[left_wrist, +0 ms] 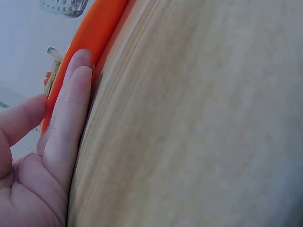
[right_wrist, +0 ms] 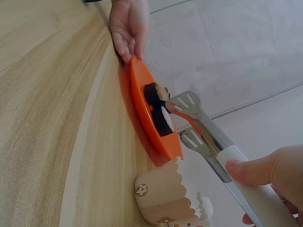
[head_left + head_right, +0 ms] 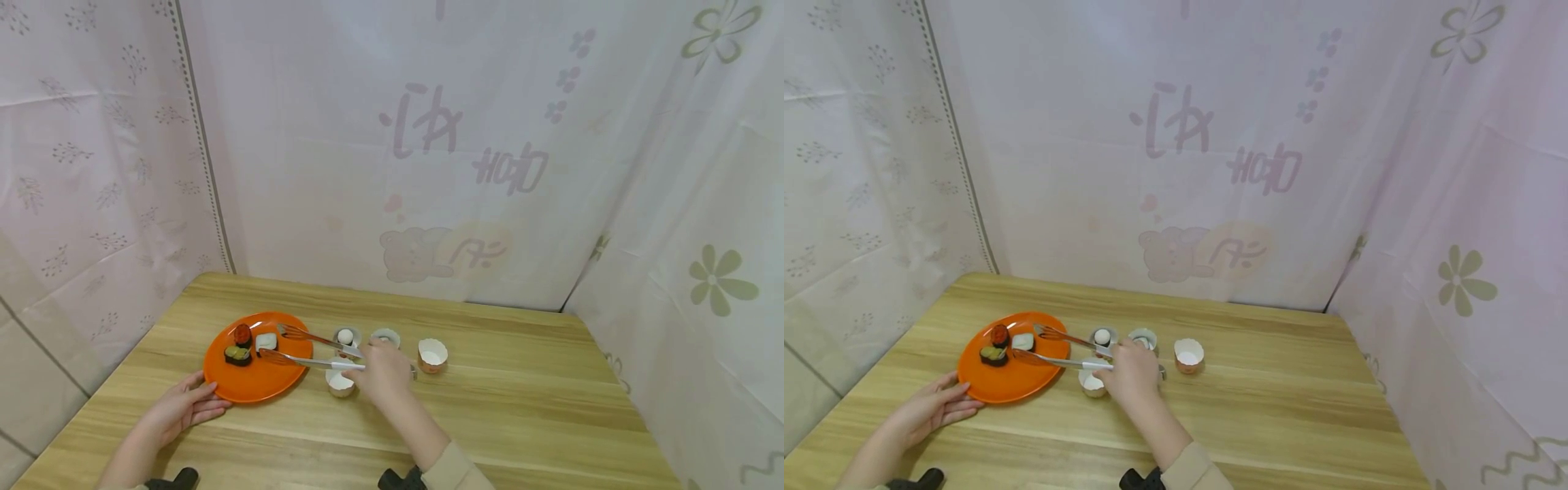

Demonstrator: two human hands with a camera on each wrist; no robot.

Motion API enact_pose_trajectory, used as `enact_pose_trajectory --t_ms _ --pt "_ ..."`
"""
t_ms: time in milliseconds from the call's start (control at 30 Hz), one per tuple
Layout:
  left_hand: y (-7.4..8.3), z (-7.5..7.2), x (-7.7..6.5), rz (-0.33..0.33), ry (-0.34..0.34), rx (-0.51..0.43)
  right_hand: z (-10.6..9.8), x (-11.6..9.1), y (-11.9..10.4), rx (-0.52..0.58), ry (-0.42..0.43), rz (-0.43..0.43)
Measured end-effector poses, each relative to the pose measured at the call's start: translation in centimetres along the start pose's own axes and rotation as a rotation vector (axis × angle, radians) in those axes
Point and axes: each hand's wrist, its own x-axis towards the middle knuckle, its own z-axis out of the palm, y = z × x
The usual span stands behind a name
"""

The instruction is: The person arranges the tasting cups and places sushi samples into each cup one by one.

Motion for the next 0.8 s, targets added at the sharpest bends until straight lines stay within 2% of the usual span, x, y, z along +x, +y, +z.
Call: enact_pose_trajectory --t_ms 367,800 --pt "-0.2 -0.1 0.1 0.006 0.003 0.0 0.3 0.6 -0.4 -0.034 0.0 -0.024" --pt "-0.3 -0.2 0.2 -0.005 0.011 -0.008 1.0 1.3 -0.6 -0.085 0.038 -0.042"
